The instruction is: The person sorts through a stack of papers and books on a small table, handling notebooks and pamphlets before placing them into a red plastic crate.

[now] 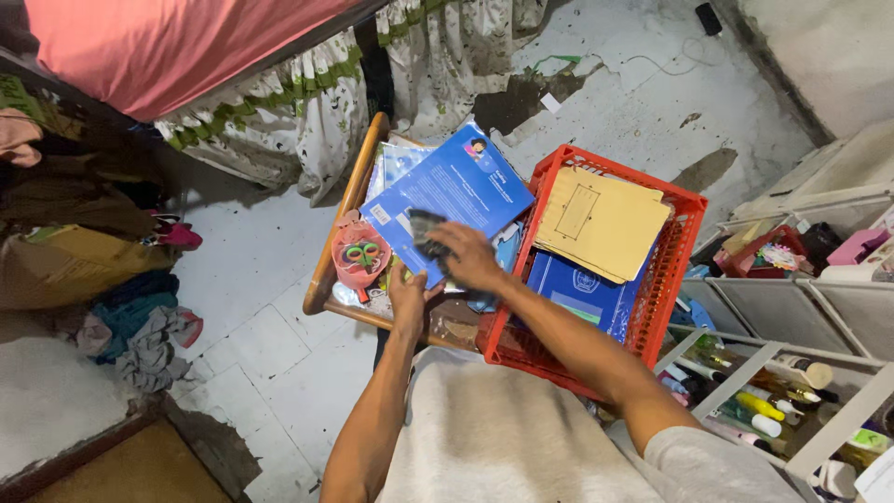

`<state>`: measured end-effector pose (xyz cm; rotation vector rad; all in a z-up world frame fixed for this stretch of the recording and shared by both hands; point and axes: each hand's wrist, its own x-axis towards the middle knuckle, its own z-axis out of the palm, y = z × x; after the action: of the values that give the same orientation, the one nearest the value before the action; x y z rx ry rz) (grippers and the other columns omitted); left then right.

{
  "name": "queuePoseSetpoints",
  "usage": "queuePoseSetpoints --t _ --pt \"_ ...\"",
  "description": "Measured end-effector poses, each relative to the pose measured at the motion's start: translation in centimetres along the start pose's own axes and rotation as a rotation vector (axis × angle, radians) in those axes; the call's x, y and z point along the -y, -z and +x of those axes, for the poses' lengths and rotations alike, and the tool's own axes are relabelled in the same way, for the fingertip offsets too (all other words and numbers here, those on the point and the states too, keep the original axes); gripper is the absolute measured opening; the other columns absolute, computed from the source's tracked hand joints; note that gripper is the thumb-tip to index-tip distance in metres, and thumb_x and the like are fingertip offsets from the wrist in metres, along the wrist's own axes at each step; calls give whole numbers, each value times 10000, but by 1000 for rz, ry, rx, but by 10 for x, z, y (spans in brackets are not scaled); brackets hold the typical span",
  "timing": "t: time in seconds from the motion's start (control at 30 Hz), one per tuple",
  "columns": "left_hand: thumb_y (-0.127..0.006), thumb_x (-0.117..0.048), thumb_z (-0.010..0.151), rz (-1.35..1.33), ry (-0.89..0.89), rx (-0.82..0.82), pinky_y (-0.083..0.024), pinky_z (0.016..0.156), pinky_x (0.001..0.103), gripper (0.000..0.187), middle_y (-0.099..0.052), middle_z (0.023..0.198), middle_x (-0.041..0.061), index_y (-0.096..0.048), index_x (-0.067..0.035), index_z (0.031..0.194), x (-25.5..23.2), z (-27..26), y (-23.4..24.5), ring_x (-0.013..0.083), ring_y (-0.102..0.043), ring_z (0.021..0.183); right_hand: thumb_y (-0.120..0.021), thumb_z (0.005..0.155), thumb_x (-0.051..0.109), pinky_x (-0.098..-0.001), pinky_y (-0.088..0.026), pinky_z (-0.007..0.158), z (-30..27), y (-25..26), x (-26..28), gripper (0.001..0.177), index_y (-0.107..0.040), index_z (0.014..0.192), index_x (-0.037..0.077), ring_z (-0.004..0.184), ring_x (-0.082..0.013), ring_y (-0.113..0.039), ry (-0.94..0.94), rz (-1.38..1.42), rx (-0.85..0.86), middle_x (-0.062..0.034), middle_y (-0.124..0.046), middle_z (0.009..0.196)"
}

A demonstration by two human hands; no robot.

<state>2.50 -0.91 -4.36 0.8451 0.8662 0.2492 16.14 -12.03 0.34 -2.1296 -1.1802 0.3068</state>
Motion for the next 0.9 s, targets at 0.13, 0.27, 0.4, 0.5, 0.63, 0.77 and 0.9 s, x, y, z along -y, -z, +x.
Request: queuePoseSetpoints --t 0.13,0.27,0.4,0.5,0.63,0.77,0.9 --pt "-502 39 929 -17 26 46 -666 691 389 519 -657 1175 161 -367 -28 1426 -20 -12 -9 307 -722 946 -660 765 23 -505 -421 1095 19 12 -51 581 -636 1327 168 1344 -334 -537 -161 -91 -134 -115 -595 1403" --pt "-506 61 910 16 34 43 -670 704 399 503 -608 1213 123 -378 -40 1386 -32 -17 -14 295 -724 963 -701 779 55 -520 -398 1066 52 16 -83 578 -612 1345 135 1314 -383 -494 -334 -231 -323 -189 -542 1405" --pt "-551 71 892 71 38 92 -668 719 344 442 -658 1170 97 -446 -34 1308 -18 -8 -6 190 -714 996 -702 793 42 -502 -405 1104 72 4 -63 602 -571 1375 119 1330 -415 -464 -308 -180 -384 -227 -493 1436" --pt "-562 138 813 7 -40 234 -502 568 287 567 -652 1046 111 -527 -51 1346 -9 0 -6 181 -627 796 -653 788 -14 -450 -445 1166 77 -13 -18 584 -608 1329 201 1354 -355 -543 -125 47 -157 -132 -585 1396" --pt "-565 73 797 -131 96 200 -604 627 290 490 -648 1000 55 -558 -79 1263 -16 0 -9 138 -673 788 -585 740 -85 -454 -414 1120 81 -29 25 679 -620 1344 224 1348 -357 -521 29 124 102 -124 -582 1437" --pt "-580 68 785 -153 127 173 -608 611 305 474 -662 992 81 -570 -70 1238 -24 -2 -12 164 -680 777 -672 706 -38 -515 -362 1096 99 -44 -3 660 -631 1332 166 1337 -442 -459 91 49 47 -225 -523 1435" --pt "-568 73 776 -175 105 184 -622 638 323 464 -673 1013 77 -573 -55 1221 -34 -9 -15 178 -701 814 -641 807 7 -444 -422 1223 117 -22 -67 628 -611 1380 262 1437 -304 -524 -79 -156 -31 -73 -581 1475"
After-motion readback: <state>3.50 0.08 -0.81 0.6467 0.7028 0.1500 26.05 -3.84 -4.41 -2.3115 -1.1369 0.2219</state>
